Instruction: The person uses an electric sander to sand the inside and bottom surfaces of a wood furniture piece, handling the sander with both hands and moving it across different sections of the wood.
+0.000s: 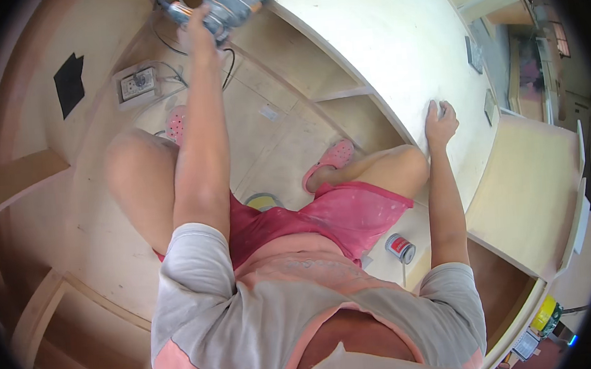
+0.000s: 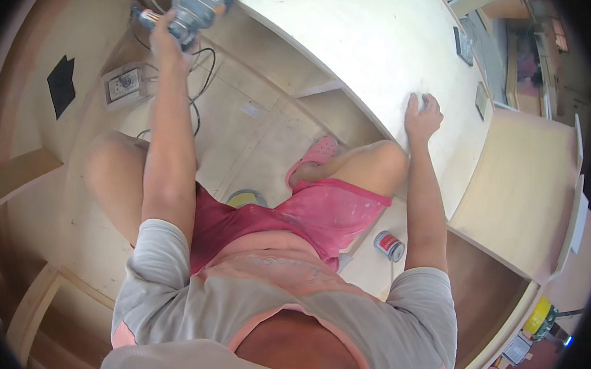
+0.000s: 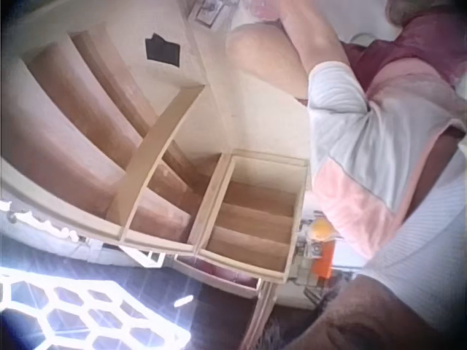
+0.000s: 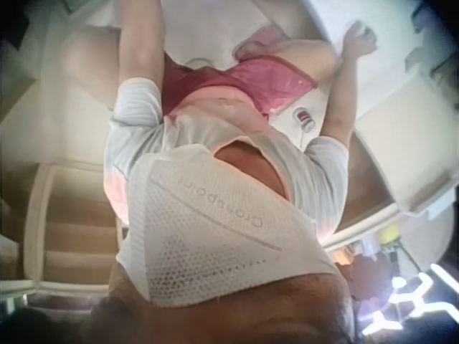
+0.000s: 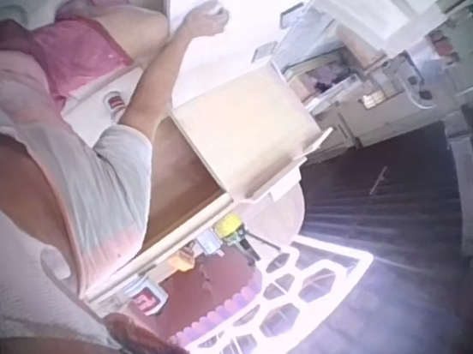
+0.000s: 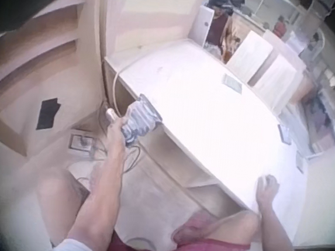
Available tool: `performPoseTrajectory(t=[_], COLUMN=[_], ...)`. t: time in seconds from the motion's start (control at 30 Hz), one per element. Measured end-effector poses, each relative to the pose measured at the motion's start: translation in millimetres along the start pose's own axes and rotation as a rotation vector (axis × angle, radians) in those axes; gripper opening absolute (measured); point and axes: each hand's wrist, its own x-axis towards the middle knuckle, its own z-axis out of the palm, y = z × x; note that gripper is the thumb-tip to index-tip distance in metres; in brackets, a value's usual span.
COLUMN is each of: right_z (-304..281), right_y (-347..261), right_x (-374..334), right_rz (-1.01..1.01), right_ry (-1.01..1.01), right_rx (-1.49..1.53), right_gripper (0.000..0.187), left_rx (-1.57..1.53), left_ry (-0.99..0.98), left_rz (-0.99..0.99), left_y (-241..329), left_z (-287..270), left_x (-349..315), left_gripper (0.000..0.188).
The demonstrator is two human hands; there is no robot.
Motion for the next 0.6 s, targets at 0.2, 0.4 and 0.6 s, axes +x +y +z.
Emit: performPoseTrajectory(t=[0.2,0.4,0.6], right_z=[-4,-4,-1], right_y=[-11,-1,3], right_x=[0,0,3], right_rz=[-0.034,-0.054,-0.023], right_ry=[-0.002,0.024,0.034], right_rx=[-0.009,-0.028,0.064], right_gripper=[0.039,0.038,0.04], left_rx=[-0.175,0.114,-0.264], left_ry=[0.006,-0.098,-0.085], left_rz=[0.086,0.19,-0.056], left_y=[-74,-67,-63], left_z=[7,24,12], left_x=[-66,-135,-70], left_gripper=[0.035,0.058,0.044])
